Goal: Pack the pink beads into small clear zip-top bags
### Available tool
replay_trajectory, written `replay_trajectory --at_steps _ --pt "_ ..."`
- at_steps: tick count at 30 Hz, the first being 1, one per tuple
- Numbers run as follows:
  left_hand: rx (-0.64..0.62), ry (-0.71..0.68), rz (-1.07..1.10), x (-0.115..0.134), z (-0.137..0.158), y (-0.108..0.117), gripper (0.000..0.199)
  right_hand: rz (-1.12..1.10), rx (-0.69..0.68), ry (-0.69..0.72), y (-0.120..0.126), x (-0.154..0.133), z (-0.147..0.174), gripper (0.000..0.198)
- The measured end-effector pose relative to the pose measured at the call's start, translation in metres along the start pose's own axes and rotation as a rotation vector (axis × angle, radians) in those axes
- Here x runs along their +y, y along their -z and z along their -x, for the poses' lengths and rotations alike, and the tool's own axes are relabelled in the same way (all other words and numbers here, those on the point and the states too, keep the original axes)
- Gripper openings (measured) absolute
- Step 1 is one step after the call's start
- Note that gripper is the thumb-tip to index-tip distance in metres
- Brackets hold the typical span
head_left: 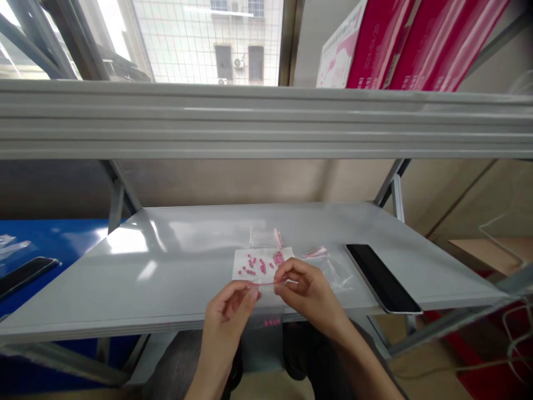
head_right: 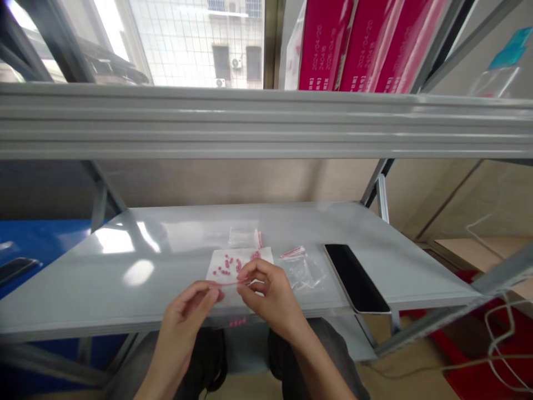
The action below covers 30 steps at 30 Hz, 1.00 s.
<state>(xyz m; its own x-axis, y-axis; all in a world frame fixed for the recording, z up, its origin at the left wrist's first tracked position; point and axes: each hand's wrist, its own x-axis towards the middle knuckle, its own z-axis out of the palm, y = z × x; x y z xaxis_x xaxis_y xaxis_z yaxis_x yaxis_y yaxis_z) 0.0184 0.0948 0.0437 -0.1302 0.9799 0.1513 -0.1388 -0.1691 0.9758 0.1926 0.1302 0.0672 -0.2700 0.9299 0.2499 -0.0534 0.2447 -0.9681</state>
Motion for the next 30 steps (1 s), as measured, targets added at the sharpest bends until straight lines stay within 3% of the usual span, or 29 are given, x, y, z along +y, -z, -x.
replay_trajectory --at_steps 8,12,16,21,30 --pt "0.022 -0.25 -0.272 0.001 0.002 0.008 0.012 0.052 0.03 0.093 -0.006 -0.01 0.007 0.015" --pt "-0.057 -0.364 -0.324 0.006 0.005 0.01 0.012 0.067 -0.043 0.111 -0.003 -0.013 0.01 0.022" --pt "-0.158 -0.449 -0.376 0.014 0.008 0.008 0.014 0.257 -0.122 0.194 -0.005 -0.021 0.013 0.039" --pt "-0.105 -0.531 -0.471 0.016 0.008 0.003 0.013 0.414 -0.093 0.272 -0.012 -0.023 0.011 0.019" --pt "-0.112 -0.553 -0.506 0.017 0.01 0.002 0.013 0.397 -0.102 0.278 -0.01 -0.022 0.008 0.018"
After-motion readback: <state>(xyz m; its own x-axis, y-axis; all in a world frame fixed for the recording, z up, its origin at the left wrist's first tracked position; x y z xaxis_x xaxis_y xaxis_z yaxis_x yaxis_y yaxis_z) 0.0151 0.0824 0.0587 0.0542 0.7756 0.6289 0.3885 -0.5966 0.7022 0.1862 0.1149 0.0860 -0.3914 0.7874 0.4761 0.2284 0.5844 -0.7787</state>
